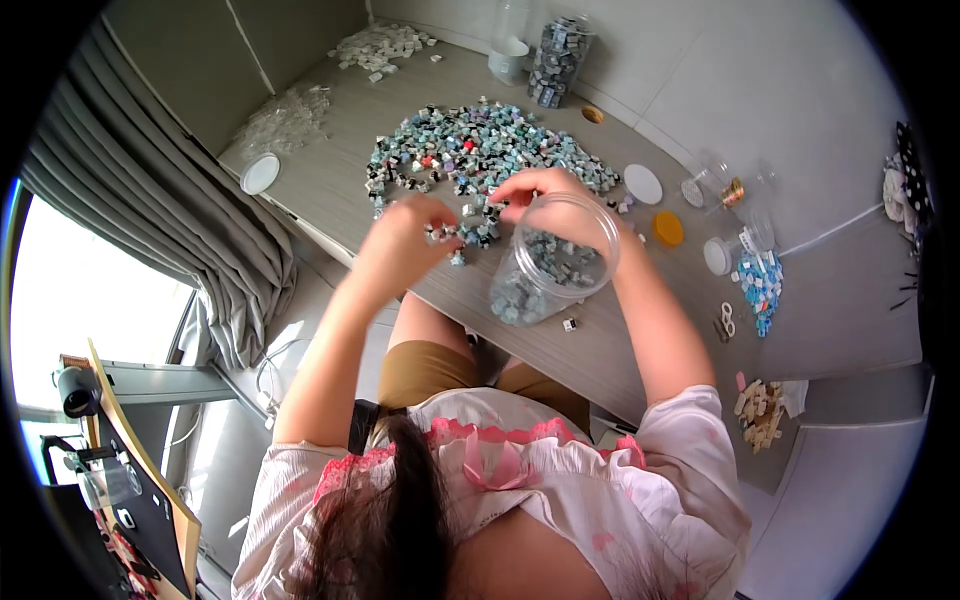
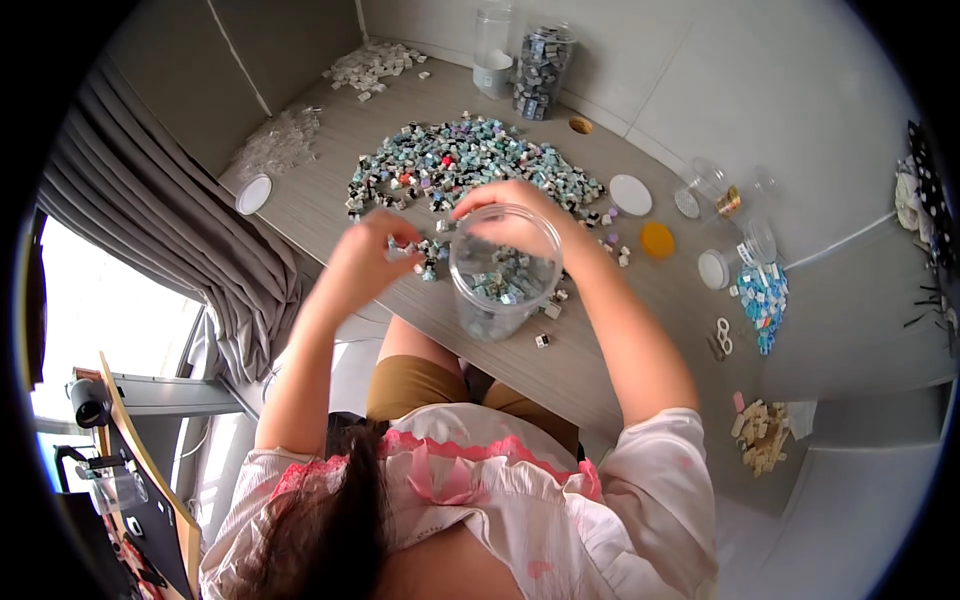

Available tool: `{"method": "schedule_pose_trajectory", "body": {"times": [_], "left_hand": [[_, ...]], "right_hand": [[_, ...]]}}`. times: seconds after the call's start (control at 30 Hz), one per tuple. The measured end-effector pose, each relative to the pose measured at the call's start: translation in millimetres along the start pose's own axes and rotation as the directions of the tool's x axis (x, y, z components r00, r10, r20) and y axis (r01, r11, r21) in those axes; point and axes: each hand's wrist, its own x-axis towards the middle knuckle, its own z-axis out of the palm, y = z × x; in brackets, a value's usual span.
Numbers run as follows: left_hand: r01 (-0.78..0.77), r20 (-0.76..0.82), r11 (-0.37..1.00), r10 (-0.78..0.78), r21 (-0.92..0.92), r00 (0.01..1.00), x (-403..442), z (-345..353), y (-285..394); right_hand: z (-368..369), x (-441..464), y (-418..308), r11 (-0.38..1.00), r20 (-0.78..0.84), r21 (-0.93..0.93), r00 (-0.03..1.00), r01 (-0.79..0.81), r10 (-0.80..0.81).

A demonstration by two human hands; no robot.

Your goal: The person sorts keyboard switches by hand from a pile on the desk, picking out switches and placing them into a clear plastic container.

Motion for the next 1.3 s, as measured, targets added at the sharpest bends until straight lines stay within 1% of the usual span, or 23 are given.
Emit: {"method": "schedule_pose_trajectory", "body": {"times": [0.07, 0.13, 0.27, 0.4, 0.5, 0.57, 0.6, 0.63, 0.67, 0.73, 0.83, 0.87, 0.9, 0.93, 0.97, 1.0, 1.07, 1.1, 1.13, 1.17, 1.2, 1.23, 1.3], "left_hand": [[-0.072, -0.022, 0.971, 0.078, 0.226, 0.997, -15.5, 26.6, -10.2], [-0.003, -0.095, 0.96, 0.031, 0.28, 0.995, -25.8, 43.5, -10.1], [0.03, -0.156, 0.956, 0.016, 0.293, 0.988, -32.4, 53.0, -20.5], [-0.032, -0.264, 0.972, 0.094, 0.232, 0.96, -31.2, 56.3, -32.2], [0.058, -0.259, 0.994, -0.081, -0.092, 0.963, -27.5, 48.2, -36.4], [0.137, -0.26, 0.908, -0.254, -0.396, 0.932, -24.3, 41.2, -42.6], [0.164, -0.242, 0.828, -0.337, -0.535, 0.91, -22.3, 38.2, -46.5], [0.097, -0.235, 0.659, -0.398, -0.746, 0.887, -19.0, 35.9, -49.1], [0.11, -0.176, 0.504, -0.485, -0.856, 0.856, -16.6, 30.9, -51.2], [0.208, 0.011, 0.309, -0.534, -0.928, 0.845, -15.6, 13.3, -51.1], [0.393, 0.199, 0.374, -0.462, -0.84, 0.864, -14.3, 15.0, -65.9], [0.349, 0.078, 0.637, -0.413, -0.687, 0.907, -15.2, 18.8, -64.5], [0.279, -0.024, 0.839, -0.327, -0.466, 0.945, -14.4, 21.5, -52.5], [0.191, -0.096, 0.961, -0.213, -0.198, 0.972, -13.9, 25.9, -42.3], [0.17, -0.159, 0.966, -0.202, -0.193, 0.966, -13.8, 32.3, -36.9], [0.159, -0.17, 0.98, -0.178, -0.122, 0.969, -13.6, 37.4, -36.5], [0.134, -0.187, 0.991, -0.128, 0.021, 0.974, -13.2, 47.5, -39.1], [0.143, -0.194, 0.989, -0.135, 0.027, 0.972, -13.1, 50.0, -39.2], [0.138, -0.193, 0.988, -0.122, 0.071, 0.974, -12.8, 51.9, -39.2], [0.134, -0.192, 0.984, -0.11, 0.116, 0.975, -12.7, 53.4, -39.4], [0.13, -0.19, 0.978, -0.099, 0.16, 0.977, -13.0, 54.0, -39.2], [0.128, -0.197, 0.982, -0.099, 0.137, 0.975, -13.2, 53.9, -38.7], [0.12, -0.21, 0.989, -0.099, 0.09, 0.973, -11.5, 53.5, -38.9]], "right_hand": [[9.7, 20.4, 22.2, 0.978, 0.153, -0.197, 0.987, 0.076, -0.046], [21.7, 33.0, 32.5, 0.921, 0.2, -0.386, 0.979, 0.052, 0.028], [29.9, 42.1, 31.5, 0.838, 0.203, -0.528, 0.979, 0.135, -0.03], [37.0, 48.7, 35.2, 0.829, 0.177, -0.533, 0.98, 0.171, -0.088], [36.4, 50.5, 30.4, 0.811, 0.177, -0.56, 0.981, 0.171, -0.085], [37.5, 49.7, 28.4, 0.801, 0.167, -0.57, 0.98, 0.182, -0.104], [37.9, 48.0, 27.5, 0.794, 0.162, -0.577, 0.98, 0.191, -0.118], [38.2, 46.5, 27.4, 0.786, 0.158, -0.585, 0.979, 0.201, -0.133], [39.4, 45.0, 29.3, 0.804, 0.16, -0.556, 0.976, 0.21, -0.145], [42.2, 41.6, 36.3, 0.837, 0.159, -0.498, 0.973, 0.228, -0.17], [41.3, 41.1, 43.7, 0.89, 0.106, -0.397, 0.974, 0.225, -0.199], [40.2, 39.5, 43.4, 0.966, 0.024, -0.236, 0.995, 0.104, -0.101], [38.9, 37.8, 41.5, 0.998, -0.038, -0.059, 0.999, -0.014, 0.012], [38.3, 36.9, 40.3, 0.984, -0.078, 0.125, 0.988, -0.123, 0.133], [37.2, 42.6, 42.3, 0.896, -0.107, 0.422, 0.974, -0.136, 0.198], [30.6, 44.7, 48.0, 0.75, 0.006, 0.643, 0.98, -0.155, 0.198], [14.7, 44.3, 61.0, 0.312, 0.21, 0.921, 0.972, -0.234, 0.109], [15.4, 46.7, 61.9, 0.319, 0.244, 0.905, 0.958, -0.28, 0.148], [19.5, 49.1, 50.7, 0.593, 0.205, 0.754, 0.959, -0.282, 0.196], [24.7, 51.5, 36.7, 0.805, 0.153, 0.525, 0.961, -0.276, 0.23], [27.5, 52.5, 28.2, 0.934, 0.094, 0.242, 0.965, -0.261, 0.245], [32.2, 56.5, 44.9, 0.985, 0.132, 0.05, 0.979, -0.165, 0.157], [36.7, 58.1, 46.3, 0.954, 0.108, -0.293, 0.993, 0.067, -0.037]]}}
